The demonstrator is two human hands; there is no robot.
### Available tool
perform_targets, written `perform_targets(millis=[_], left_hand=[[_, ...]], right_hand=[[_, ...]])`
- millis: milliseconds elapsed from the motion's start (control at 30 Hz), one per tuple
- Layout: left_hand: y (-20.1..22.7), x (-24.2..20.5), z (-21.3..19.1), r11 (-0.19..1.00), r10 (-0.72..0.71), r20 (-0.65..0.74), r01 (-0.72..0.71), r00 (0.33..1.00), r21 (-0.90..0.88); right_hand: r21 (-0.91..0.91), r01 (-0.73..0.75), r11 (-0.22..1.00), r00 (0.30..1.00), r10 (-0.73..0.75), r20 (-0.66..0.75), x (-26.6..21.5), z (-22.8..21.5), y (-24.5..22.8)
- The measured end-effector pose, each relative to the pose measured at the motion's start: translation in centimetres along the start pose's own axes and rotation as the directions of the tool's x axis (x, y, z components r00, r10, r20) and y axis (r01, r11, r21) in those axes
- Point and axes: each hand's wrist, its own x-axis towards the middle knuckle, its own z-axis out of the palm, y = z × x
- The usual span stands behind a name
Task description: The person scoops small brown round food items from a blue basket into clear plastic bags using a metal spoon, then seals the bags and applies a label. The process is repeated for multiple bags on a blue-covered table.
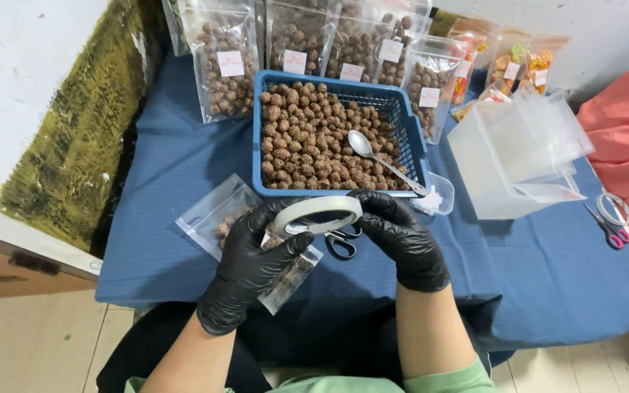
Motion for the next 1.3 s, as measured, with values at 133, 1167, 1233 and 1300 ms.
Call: perform_targets(millis=[133, 1167, 1233, 1300], left_hand=[[0.3, 0.2, 0.2, 1.000, -0.026, 0.004, 0.026, 1.000, -0.002], [0.1, -1.1, 3.1, 0.891, -0.303, 0.052, 0.302, 0.952, -0.340], [-0.5, -1.4, 3.3, 0.927, -0.271, -0.009, 0.259, 0.962, -0.271], [-0.5, -1.2, 2.4, 0.988, -0.150, -0.106, 0.146, 0.983, -0.039]], right_hand=[[0.215, -0.039, 0.976, 0.996, 0.057, -0.076, 0.3, 1.1, 0.8], [-0.205, 0.156, 0.966, 0.923, -0.217, -0.318, -0.1, 2.7, 5.0], [-0.220, 0.181, 0.958, 0.918, -0.245, -0.311, -0.5, 2.9, 4.3], [0.113, 0.121, 0.986, 0.952, -0.083, -0.294, -0.9, 4.4, 1.5]])
